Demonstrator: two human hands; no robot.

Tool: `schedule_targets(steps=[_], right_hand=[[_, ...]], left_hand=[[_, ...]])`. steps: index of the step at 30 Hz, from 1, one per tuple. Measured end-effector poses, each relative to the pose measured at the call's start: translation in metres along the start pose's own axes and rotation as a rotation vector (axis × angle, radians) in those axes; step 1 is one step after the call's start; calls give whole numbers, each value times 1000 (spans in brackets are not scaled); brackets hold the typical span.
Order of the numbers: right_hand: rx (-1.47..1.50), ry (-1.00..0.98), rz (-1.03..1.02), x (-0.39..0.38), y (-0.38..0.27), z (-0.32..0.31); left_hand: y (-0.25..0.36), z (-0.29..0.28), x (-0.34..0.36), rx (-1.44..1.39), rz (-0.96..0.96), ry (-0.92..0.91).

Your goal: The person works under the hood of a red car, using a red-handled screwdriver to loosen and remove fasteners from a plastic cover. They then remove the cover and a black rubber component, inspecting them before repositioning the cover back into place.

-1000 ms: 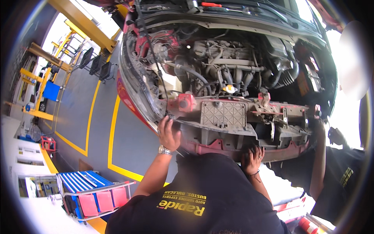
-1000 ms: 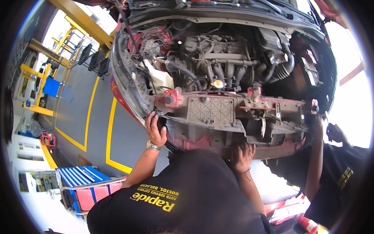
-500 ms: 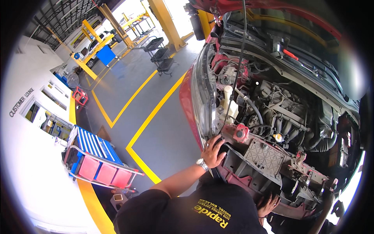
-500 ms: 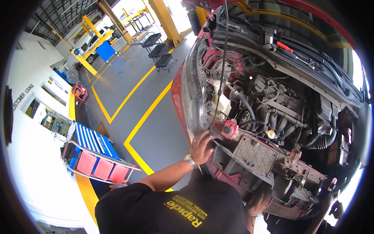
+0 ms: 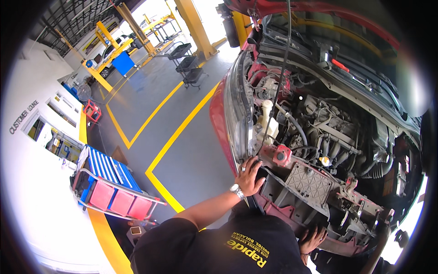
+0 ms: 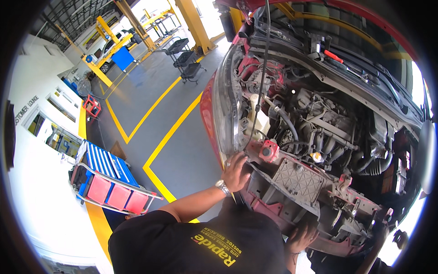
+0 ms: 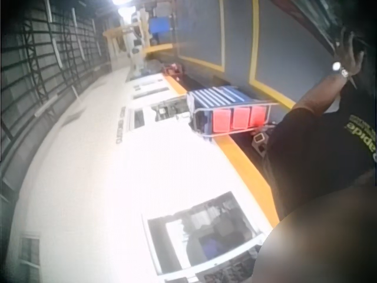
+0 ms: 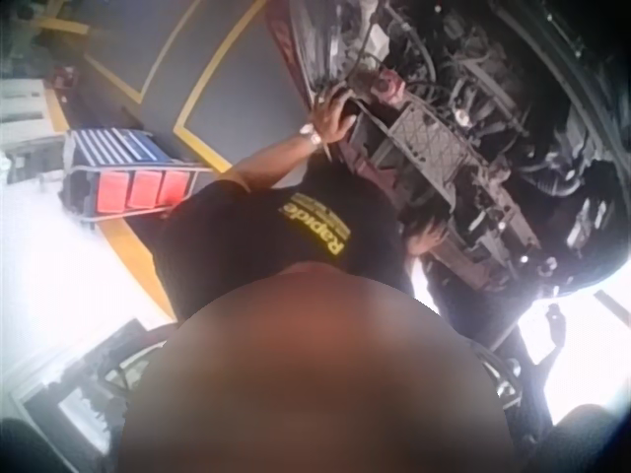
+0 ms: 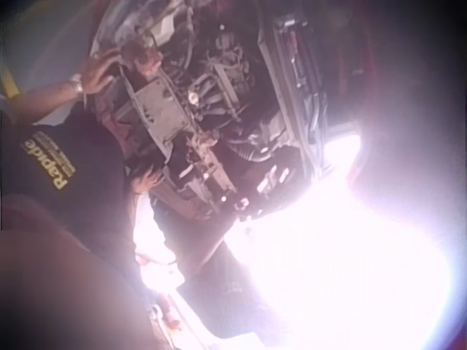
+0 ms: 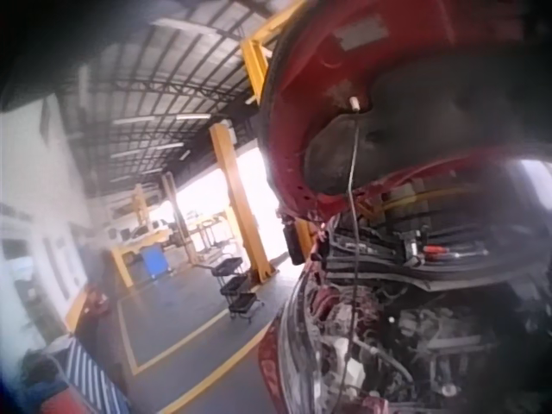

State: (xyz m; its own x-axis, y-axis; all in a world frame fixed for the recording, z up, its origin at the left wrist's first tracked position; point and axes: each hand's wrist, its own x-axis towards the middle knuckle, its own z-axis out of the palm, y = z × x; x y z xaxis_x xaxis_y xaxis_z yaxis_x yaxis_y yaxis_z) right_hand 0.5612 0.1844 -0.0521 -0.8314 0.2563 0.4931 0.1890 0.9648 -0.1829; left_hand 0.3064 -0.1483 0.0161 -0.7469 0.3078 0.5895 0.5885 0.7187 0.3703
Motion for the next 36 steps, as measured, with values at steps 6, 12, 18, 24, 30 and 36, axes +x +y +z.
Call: schedule_targets(steps=[6, 12, 18, 24, 30, 36], right_hand=[[47, -71, 73, 7, -1, -12], [83, -92, 91, 6, 5, -10], [97, -88, 129, -1, 5, -4], [85, -89, 125, -1, 3, -2], [83, -115, 135, 2, 1, -7], [69, -101, 126, 4, 1, -8]], left_hand=[[-4, 6, 6, -89, 132, 69], [-12, 13, 4, -88, 165, 63], [-6, 11, 8, -84, 186, 40], [-3, 11, 8, -21, 208, 33], [-3, 11, 8, -35, 197, 24], [-3, 12, 7, -38, 172, 17]])
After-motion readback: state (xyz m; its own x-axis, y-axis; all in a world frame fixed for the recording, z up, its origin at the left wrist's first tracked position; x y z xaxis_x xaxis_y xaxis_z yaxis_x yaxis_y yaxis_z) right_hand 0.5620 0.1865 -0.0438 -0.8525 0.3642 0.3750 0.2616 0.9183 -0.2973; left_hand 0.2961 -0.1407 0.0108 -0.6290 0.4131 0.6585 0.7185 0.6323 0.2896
